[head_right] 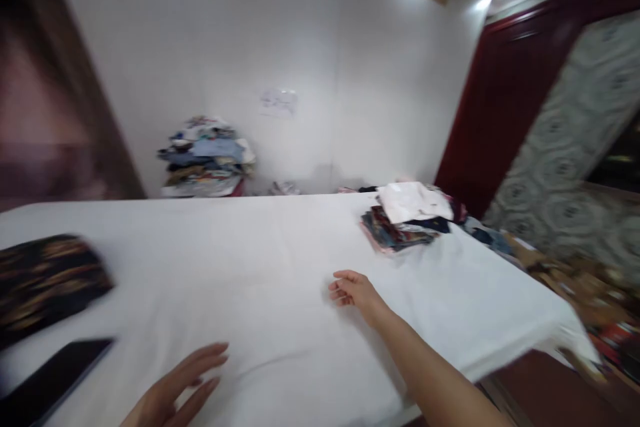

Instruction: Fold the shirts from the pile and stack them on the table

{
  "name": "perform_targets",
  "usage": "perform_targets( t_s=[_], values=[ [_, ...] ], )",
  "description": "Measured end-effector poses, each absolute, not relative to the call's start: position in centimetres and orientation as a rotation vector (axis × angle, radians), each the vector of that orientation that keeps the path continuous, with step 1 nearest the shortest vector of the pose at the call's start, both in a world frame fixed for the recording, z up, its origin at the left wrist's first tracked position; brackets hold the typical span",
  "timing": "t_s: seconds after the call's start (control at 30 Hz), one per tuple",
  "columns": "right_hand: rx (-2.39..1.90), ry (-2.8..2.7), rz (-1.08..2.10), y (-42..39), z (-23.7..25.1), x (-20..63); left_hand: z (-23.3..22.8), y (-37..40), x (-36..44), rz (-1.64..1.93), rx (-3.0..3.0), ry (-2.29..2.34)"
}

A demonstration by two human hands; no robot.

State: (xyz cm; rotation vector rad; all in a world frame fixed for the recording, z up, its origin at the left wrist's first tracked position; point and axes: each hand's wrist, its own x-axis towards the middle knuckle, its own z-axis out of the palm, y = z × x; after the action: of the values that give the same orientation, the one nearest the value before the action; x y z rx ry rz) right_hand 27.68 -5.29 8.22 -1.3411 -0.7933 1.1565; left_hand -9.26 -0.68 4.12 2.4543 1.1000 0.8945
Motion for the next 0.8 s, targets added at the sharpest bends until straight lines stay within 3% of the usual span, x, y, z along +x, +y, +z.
perform_targets(
  t_s=[0.17, 0.37, 0.5, 0.6, 0.8],
  values=[
    [-1.4, -1.454, 1.283, -4.0, 7.3, 20.2, 10.6, -2.2, -12.1, 0.883, 2.312, 1.262],
    [-1.482, -1.757, 0.98, -1.5, 6.0, 16.3, 13.1, 1.1, -21.3, 0.969, 2.141, 1.861],
    [-1.506, -1.823, 0.734, 0.5, 3.0, 16.3, 13.3, 5.3, -27.1, 0.737, 1.92, 2.321],
    [-1.491, -1.845, 0.576, 1.4, 0.8, 16.9, 12.3, 8.5, -29.2, 0.638, 1.944, 2.383],
    [-1.527, -1.891, 0.551, 1.5, -1.3, 18.4, 10.9, 12.2, -28.8, 0.522, 2.016, 2.429]
  ],
)
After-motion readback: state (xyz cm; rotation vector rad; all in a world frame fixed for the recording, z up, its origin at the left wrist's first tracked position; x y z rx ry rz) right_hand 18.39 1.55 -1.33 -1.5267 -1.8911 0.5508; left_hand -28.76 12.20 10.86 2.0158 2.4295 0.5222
